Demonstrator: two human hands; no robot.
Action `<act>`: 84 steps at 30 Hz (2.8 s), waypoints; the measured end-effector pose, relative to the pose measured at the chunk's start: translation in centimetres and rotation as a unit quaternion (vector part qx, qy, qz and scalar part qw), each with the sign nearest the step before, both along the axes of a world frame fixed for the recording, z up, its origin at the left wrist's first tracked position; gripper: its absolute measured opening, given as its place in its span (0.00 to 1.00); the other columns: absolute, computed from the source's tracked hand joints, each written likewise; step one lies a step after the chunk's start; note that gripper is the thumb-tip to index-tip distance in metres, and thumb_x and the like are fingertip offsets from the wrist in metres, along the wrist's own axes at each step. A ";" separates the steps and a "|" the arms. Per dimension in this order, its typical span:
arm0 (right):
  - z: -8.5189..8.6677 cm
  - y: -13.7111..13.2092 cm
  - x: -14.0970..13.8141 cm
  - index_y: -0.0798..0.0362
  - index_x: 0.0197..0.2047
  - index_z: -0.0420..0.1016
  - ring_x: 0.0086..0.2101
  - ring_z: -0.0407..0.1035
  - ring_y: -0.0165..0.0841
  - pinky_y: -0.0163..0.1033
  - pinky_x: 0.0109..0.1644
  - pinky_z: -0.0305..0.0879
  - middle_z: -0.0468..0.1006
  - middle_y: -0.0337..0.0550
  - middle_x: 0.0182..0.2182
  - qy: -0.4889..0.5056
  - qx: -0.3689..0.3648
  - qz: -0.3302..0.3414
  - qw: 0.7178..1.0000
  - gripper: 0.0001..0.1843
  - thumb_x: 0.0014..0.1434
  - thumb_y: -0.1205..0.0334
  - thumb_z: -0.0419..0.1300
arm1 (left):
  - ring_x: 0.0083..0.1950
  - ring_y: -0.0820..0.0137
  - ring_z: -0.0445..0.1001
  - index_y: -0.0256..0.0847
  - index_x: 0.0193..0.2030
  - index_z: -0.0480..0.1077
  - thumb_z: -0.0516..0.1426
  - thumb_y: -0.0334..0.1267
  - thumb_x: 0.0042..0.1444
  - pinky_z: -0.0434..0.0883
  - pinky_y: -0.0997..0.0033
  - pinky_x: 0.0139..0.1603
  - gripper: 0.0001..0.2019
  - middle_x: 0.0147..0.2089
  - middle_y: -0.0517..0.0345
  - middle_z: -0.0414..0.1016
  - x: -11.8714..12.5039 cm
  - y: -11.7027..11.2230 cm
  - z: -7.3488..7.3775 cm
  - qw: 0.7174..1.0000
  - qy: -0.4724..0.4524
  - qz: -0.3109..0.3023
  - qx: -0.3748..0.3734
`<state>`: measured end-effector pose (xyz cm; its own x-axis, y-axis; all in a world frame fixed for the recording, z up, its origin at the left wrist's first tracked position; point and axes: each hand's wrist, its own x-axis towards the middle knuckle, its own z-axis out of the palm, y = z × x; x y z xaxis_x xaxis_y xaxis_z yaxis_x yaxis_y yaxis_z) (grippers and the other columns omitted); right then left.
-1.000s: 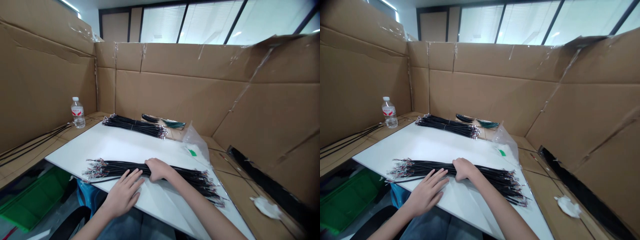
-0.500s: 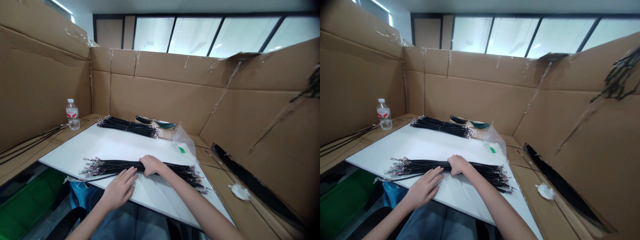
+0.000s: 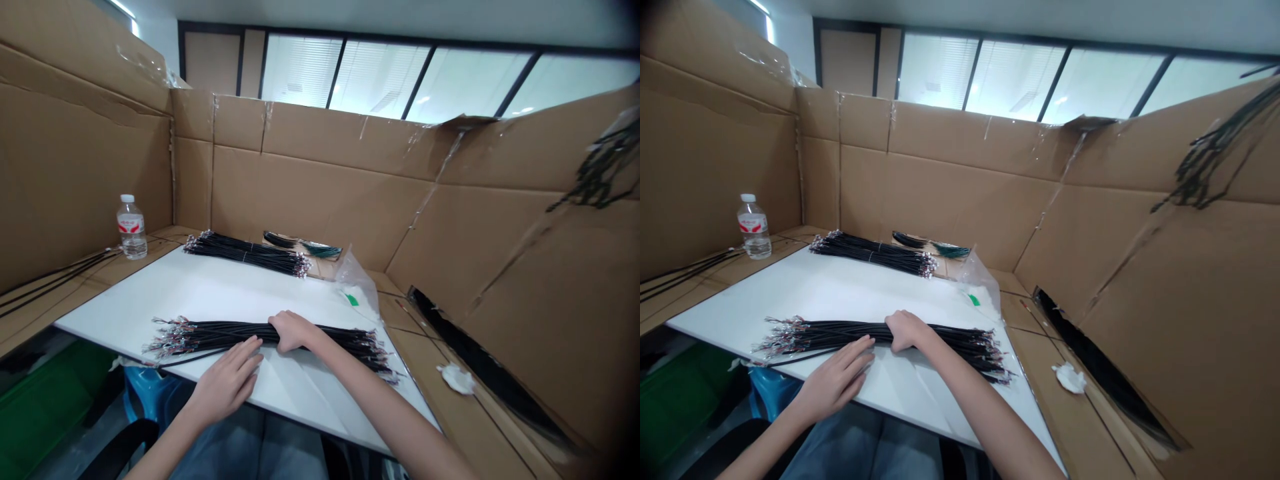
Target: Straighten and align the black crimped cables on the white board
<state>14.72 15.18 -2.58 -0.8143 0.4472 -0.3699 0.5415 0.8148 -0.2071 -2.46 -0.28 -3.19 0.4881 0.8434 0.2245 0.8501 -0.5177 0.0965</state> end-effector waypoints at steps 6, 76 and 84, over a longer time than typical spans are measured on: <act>-0.3 -0.1 0.2 0.59 0.49 0.69 0.40 0.71 0.35 0.43 0.43 0.68 0.74 0.48 0.42 0.008 0.002 -0.007 1.000 0.19 0.58 0.58 0.62 | 0.67 0.59 0.60 0.36 0.54 0.67 0.48 0.32 0.63 0.68 0.58 0.62 0.15 0.65 0.44 0.61 -0.1 -0.1 -0.1 1.000 0.007 0.003 0.010; 21.2 5.8 -7.7 0.53 0.29 0.59 0.23 0.63 0.27 0.32 0.27 0.62 0.65 0.35 0.23 0.770 -0.055 -0.448 0.452 0.05 0.51 0.68 0.54 | 0.55 0.59 0.70 0.36 0.52 0.69 0.46 0.35 0.63 0.71 0.58 0.57 0.16 0.55 0.47 0.70 -0.4 -0.2 -0.8 0.997 -0.039 0.014 -0.064; 13.5 6.3 -14.6 0.59 0.36 0.68 0.27 0.68 0.27 0.34 0.31 0.68 0.71 0.38 0.28 0.721 -0.196 -0.560 0.357 0.10 0.64 0.60 0.56 | 0.53 0.58 0.70 0.35 0.48 0.69 0.48 0.33 0.59 0.69 0.56 0.56 0.14 0.51 0.44 0.72 -0.3 0.2 -1.0 0.996 -0.051 0.000 -0.074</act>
<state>0.13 21.47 10.95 0.3257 0.9351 -0.1397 -0.4180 0.0099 -0.9084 -2.73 -0.04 -4.20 0.4699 0.8706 0.1456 0.8316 -0.4919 0.2578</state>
